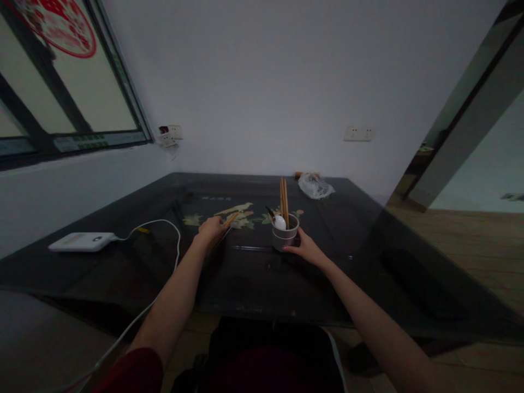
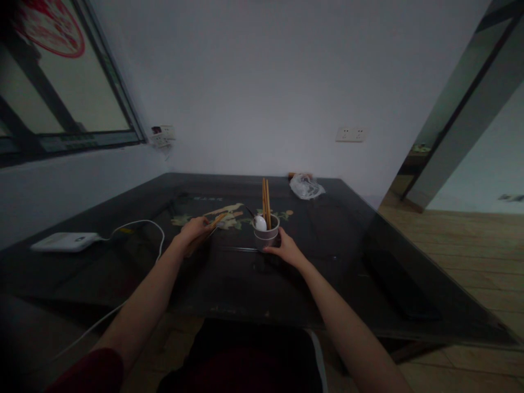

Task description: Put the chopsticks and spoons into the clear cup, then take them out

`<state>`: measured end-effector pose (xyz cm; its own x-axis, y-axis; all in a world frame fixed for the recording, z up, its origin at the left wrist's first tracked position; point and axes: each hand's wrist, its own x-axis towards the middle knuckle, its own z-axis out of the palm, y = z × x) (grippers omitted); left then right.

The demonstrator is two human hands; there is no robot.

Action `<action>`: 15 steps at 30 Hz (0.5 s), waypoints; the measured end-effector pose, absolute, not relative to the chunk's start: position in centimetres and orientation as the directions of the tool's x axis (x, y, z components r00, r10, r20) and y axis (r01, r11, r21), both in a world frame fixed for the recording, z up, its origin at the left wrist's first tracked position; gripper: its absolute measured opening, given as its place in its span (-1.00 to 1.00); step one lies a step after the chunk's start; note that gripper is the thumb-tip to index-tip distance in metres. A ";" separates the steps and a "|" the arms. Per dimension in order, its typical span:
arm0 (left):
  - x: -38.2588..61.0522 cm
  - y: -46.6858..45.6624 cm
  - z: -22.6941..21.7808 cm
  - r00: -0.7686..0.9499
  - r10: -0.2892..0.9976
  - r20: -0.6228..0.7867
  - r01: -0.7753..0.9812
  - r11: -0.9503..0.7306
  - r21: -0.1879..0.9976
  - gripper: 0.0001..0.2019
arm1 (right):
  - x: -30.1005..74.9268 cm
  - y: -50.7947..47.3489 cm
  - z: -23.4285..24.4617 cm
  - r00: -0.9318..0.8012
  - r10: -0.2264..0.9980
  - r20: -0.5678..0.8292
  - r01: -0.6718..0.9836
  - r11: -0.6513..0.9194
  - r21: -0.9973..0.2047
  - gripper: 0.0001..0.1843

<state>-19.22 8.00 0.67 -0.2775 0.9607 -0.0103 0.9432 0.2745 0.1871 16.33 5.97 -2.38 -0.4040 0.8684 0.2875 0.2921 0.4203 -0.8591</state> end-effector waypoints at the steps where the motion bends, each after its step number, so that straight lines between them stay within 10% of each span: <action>1: -19.2 8.1 0.5 -0.271 0.963 -0.012 0.946 0.268 0.184 -0.59 | 16.3 6.0 -2.4 -0.404 0.868 0.288 0.296 0.423 -0.857 -0.15; 15: -18.9 8.8 -0.2 -0.213 0.977 -0.007 0.959 0.211 0.188 -0.62 | 16.4 6.1 -2.4 -0.415 0.860 0.296 0.303 0.437 -0.847 -0.15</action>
